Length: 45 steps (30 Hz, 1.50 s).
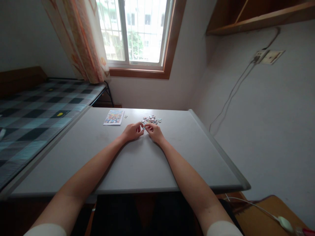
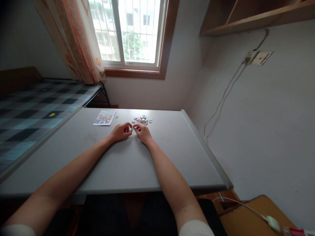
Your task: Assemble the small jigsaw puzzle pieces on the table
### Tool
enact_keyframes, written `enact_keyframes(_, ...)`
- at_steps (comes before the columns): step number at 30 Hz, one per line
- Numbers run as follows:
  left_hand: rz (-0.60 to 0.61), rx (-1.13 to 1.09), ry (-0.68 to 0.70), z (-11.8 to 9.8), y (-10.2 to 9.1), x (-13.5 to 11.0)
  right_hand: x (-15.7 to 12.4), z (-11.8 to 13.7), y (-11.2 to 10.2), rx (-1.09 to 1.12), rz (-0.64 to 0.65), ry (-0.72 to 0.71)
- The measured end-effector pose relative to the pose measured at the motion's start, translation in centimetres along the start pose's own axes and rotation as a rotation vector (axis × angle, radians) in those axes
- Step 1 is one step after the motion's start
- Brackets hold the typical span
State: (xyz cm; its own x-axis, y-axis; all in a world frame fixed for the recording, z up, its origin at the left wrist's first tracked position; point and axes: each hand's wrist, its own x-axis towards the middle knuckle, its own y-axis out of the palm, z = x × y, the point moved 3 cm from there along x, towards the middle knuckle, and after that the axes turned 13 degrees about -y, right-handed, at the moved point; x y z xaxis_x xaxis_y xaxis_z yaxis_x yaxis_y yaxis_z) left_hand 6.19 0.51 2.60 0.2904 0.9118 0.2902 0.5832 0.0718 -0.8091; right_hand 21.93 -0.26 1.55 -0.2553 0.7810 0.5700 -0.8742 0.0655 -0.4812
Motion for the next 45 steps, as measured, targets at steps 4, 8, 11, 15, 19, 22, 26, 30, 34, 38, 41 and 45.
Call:
enact_keyframes(4,-0.018,0.011,-0.010,0.0,0.0,0.0,0.0,-0.1,0.0,0.014,-0.006,0.019)
enact_keyframes(8,-0.045,0.018,-0.035,0.1,-0.1,0.1,-0.1,0.0,0.0,0.002,-0.011,0.029)
enact_keyframes(11,-0.049,0.013,-0.047,0.2,-0.1,0.1,-0.1,0.1,-0.1,-0.024,-0.010,0.038)
enact_keyframes(15,-0.041,0.005,-0.034,0.2,-0.1,0.2,0.0,0.4,-0.3,-0.038,-0.019,0.043)
enact_keyframes(19,-0.040,0.007,-0.025,0.2,-0.1,0.2,0.0,0.5,-0.4,-0.055,-0.038,0.049)
enact_keyframes(22,-0.043,0.014,-0.030,0.3,-0.1,0.2,0.0,0.5,-0.5,-0.060,-0.047,0.057)
enact_keyframes(26,-0.047,0.017,-0.039,0.2,-0.1,0.2,0.0,0.5,-0.6,-0.071,-0.055,0.064)
enact_keyframes(30,-0.115,0.056,-0.111,0.3,-0.5,0.3,-0.1,0.3,-0.6,-0.070,-0.066,0.061)
enact_keyframes(34,-0.286,0.121,-0.285,1.3,-1.6,0.5,-0.1,0.2,-0.6,-0.072,-0.067,0.074)
enact_keyframes(38,-0.326,0.262,-0.398,2.6,-2.4,0.7,-0.1,0.2,-0.6,-0.069,-0.052,0.079)
enact_keyframes(41,-0.298,0.335,-0.477,3.3,-2.5,0.7,-0.1,0.3,-0.6,-0.064,-0.047,0.077)
enact_keyframes(45,-0.268,0.388,-0.519,3.5,-2.3,0.6,-0.1,0.3,-0.6,-0.070,-0.044,0.078)
